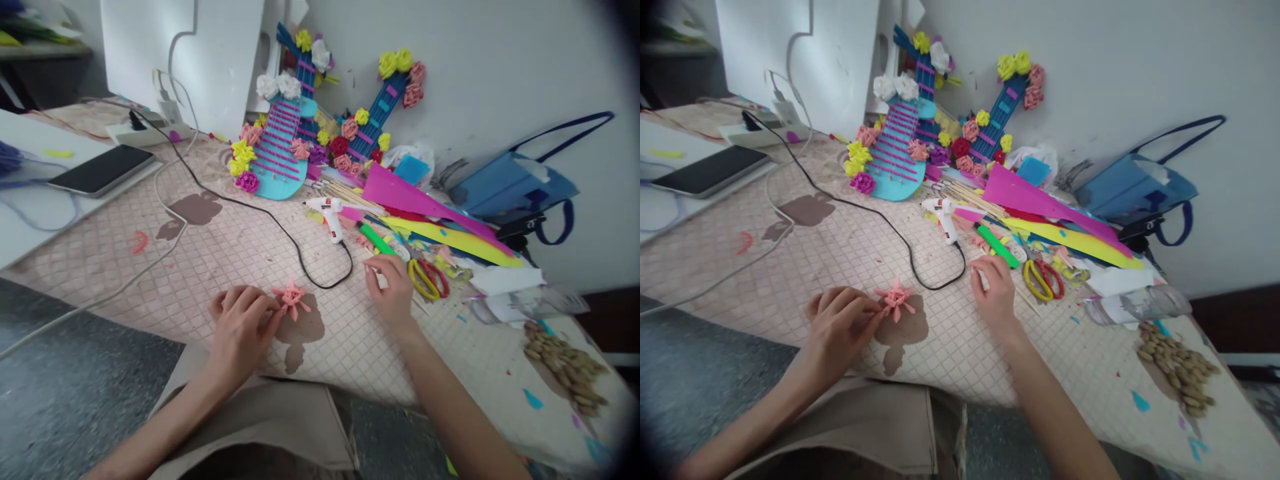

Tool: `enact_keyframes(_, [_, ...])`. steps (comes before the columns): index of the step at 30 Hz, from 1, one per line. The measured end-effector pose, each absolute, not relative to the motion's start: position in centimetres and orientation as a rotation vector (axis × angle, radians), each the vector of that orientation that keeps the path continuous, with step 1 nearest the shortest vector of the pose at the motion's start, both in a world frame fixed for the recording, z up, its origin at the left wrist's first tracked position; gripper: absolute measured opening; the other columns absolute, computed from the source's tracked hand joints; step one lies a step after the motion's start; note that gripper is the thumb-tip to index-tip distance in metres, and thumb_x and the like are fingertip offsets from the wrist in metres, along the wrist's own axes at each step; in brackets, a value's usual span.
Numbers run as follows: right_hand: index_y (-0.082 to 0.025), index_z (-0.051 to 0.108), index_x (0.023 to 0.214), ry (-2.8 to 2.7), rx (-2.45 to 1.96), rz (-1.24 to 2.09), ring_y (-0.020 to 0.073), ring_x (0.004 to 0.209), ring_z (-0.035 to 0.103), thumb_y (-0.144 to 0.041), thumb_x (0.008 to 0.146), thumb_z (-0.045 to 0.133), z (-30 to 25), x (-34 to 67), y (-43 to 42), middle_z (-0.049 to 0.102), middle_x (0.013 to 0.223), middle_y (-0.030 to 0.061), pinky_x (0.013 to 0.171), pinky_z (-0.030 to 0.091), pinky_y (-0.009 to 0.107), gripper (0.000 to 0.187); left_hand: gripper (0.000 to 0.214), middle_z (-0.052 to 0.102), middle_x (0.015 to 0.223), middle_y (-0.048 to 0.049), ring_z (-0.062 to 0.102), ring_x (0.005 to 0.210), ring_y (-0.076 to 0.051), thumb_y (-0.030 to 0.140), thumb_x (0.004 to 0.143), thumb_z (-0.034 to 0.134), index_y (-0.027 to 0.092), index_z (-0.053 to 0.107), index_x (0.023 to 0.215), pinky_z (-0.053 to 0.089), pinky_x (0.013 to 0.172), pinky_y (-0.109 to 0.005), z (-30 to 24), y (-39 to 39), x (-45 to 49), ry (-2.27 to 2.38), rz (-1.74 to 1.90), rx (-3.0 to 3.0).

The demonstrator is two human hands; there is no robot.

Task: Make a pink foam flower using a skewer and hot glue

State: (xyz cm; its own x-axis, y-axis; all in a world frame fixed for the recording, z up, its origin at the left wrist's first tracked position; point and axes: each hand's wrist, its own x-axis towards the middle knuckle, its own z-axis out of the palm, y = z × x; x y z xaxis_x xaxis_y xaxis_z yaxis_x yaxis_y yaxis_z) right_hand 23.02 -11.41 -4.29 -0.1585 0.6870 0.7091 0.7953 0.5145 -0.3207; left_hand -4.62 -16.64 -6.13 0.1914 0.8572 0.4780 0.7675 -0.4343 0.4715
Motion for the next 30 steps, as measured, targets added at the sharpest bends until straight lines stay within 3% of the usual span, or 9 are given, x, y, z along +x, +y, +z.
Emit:
enact_keyframes(9, [-0.018,0.058,0.088,-1.959,-1.81,-0.409,0.0273,0.09,0.052,-0.024,0.083,0.051,-6.0,28.7,-9.0,0.056,0.089,0.0102,0.079,0.044,0.042,0.011,0.013,0.066,0.078,-0.002,0.053,0.085,-0.022,0.028,0.085,0.06,0.023,0.063,0.074,0.033,0.079,-0.04,-5.9,-16.2,-4.8,1.542,1.124,2.282])
enact_keyframes(17, [-0.019,0.053,0.078,-1.981,-1.848,-0.46,0.0259,0.082,0.05,-0.023,0.087,0.043,-6.7,28.9,-9.2,0.053,0.081,0.0092,0.072,0.043,0.04,0.015,0.012,0.067,0.08,-0.0021,0.053,0.086,-0.022,0.026,0.084,0.059,0.022,0.062,0.073,0.033,0.078,-0.041,-5.1,-16.4,-4.8,1.515,1.114,2.188])
enact_keyframes(22, [-0.019,0.053,0.09,-1.841,-1.613,-0.285,0.0223,0.08,0.054,-0.024,0.092,0.043,-5.7,26.8,-10.5,0.058,0.083,0.0063,0.072,0.046,0.038,0.012,0.011,0.066,0.079,-0.0016,0.054,0.085,-0.021,0.024,0.084,0.06,0.022,0.061,0.073,0.035,0.08,-0.04,-5.4,-16.4,-4.6,1.487,1.181,2.17])
enact_keyframes(26, [-0.022,0.054,0.099,-2.029,-1.22,-0.022,0.0177,0.083,0.057,-0.019,0.094,0.044,-5.2,22.8,-12.2,0.059,0.089,0.0044,0.073,0.049,0.033,0.012,0.01,0.065,0.077,-0.0009,0.056,0.085,-0.021,0.022,0.083,0.063,0.022,0.061,0.073,0.038,0.081,-0.039,-5.9,-16.5,-4.6,1.447,1.249,2.191])
enact_keyframes(30, [-0.022,0.056,0.104,-2.258,-0.948,0.033,0.0164,0.083,0.057,-0.016,0.093,0.047,-5.1,19.7,-13.6,0.06,0.09,0.0051,0.072,0.05,0.029,0.015,0.005,0.063,0.079,-0.0016,0.056,0.082,-0.019,0.023,0.08,0.067,0.022,0.062,0.08,0.041,0.078,-0.037,-6.1,-16.7,-4.7,1.405,1.375,2.188])
